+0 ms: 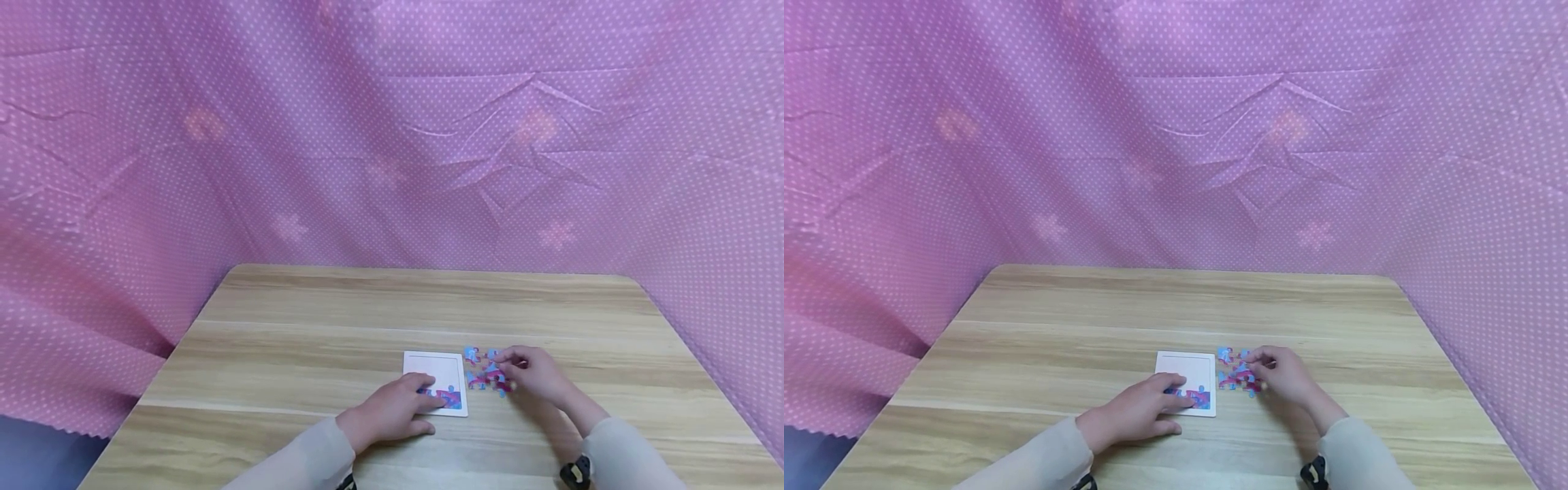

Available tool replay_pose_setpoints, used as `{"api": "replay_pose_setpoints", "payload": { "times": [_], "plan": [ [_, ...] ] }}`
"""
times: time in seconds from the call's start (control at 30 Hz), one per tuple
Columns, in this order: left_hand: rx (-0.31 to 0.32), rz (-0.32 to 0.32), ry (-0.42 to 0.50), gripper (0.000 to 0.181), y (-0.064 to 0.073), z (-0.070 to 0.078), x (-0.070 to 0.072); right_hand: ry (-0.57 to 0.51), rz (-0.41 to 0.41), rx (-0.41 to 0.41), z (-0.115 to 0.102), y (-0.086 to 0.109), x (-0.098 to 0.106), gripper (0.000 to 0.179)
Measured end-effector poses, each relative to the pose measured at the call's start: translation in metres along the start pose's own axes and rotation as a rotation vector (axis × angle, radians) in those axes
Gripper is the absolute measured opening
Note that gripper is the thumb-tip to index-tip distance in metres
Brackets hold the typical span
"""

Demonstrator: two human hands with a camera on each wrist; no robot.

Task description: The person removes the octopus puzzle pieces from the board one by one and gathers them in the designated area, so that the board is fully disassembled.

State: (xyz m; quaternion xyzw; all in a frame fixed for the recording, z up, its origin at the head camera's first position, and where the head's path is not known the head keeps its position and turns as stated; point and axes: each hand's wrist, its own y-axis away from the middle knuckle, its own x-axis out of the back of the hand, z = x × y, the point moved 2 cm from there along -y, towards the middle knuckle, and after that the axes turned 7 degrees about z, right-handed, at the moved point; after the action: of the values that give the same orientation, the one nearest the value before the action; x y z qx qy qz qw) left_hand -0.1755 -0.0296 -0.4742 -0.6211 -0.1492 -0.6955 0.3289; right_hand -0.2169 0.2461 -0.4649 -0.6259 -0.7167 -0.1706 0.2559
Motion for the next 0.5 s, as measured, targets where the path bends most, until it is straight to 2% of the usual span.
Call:
{"api": "replay_pose_setpoints", "payload": {
  "times": [0.5],
  "plan": [
    [0.0,0.004,0.003,0.042,0.002,-0.001,-0.002,0.035,-0.04,-0.059,0.022,0.015,0.029,0.012]
  ]
}}
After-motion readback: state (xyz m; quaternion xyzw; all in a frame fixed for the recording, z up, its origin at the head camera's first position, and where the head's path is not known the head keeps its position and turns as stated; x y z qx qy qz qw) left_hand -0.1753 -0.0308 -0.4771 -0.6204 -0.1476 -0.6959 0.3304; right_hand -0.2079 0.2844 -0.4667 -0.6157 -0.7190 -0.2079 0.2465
